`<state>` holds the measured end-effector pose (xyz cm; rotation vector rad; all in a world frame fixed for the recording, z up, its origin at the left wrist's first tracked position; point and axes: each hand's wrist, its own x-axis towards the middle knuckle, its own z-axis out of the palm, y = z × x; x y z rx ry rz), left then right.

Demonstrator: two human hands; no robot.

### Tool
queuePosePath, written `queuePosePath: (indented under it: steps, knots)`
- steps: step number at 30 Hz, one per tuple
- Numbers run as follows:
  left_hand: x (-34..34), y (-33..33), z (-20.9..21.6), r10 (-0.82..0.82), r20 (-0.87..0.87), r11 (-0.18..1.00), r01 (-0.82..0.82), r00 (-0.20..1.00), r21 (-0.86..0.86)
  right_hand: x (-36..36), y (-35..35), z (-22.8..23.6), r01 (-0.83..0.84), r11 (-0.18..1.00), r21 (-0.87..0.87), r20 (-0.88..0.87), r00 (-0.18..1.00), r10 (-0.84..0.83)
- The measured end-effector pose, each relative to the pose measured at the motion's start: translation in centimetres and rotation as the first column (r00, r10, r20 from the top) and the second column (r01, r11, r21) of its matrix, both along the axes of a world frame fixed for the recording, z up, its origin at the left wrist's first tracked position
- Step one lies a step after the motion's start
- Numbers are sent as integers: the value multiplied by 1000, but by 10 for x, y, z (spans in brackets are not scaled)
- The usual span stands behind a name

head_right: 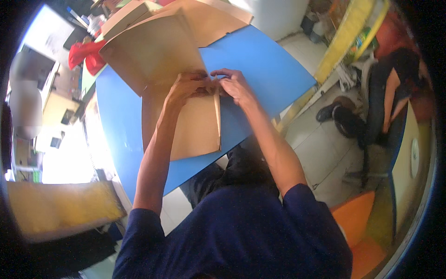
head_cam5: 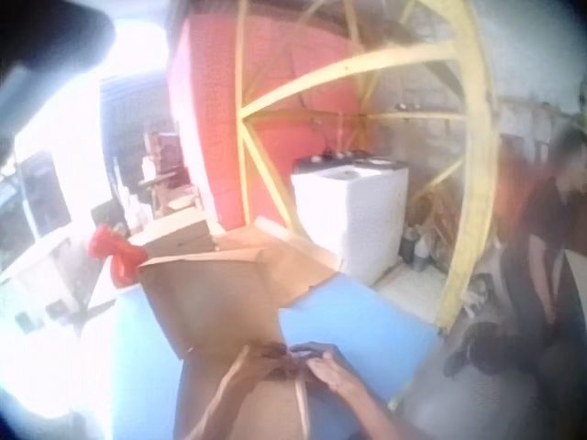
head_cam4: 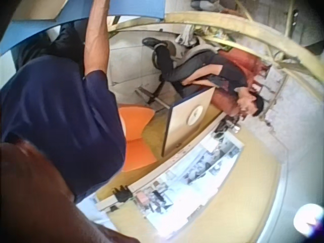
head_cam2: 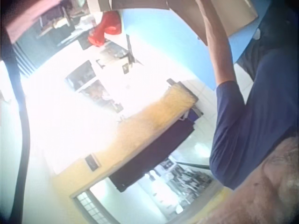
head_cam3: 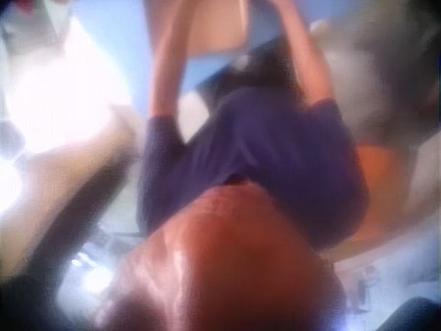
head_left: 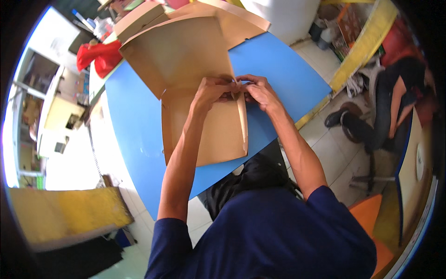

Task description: The person assembles flat-packed cardboard boxes by hand. They fold the side flaps, tuck the tabs into slots, and press the seams to form the box structure. The person repeats this process for multiple boxes, stacking the finished ones on the table.

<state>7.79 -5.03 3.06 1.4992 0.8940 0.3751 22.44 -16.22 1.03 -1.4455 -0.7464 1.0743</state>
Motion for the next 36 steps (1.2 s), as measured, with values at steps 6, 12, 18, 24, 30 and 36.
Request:
queuePosePath:
  steps: [6,12,18,24,30,36]
  knots:
    - [-1,5,4,-11,-113,996,21,994,81,-5,10,-14,92,995,28,-229,970,-83]
    - [6,-4,-4,98,-38,995,-99,995,-34,-4,16,-25,172,981,85,-177,972,-155]
    - [2,-9,-2,91,-11,995,-92,996,-35,-5,14,-15,156,988,11,-325,935,-144]
    - [6,-11,-4,105,-16,994,-105,994,-19,-5,18,-16,219,976,-3,-419,886,-200]
    - [3,-6,-7,51,9,996,-50,999,-74,-8,19,-16,199,980,32,-305,935,-180]
    - [-4,-17,-2,84,84,981,-68,993,-180,-9,17,-10,149,988,28,-176,974,-142]
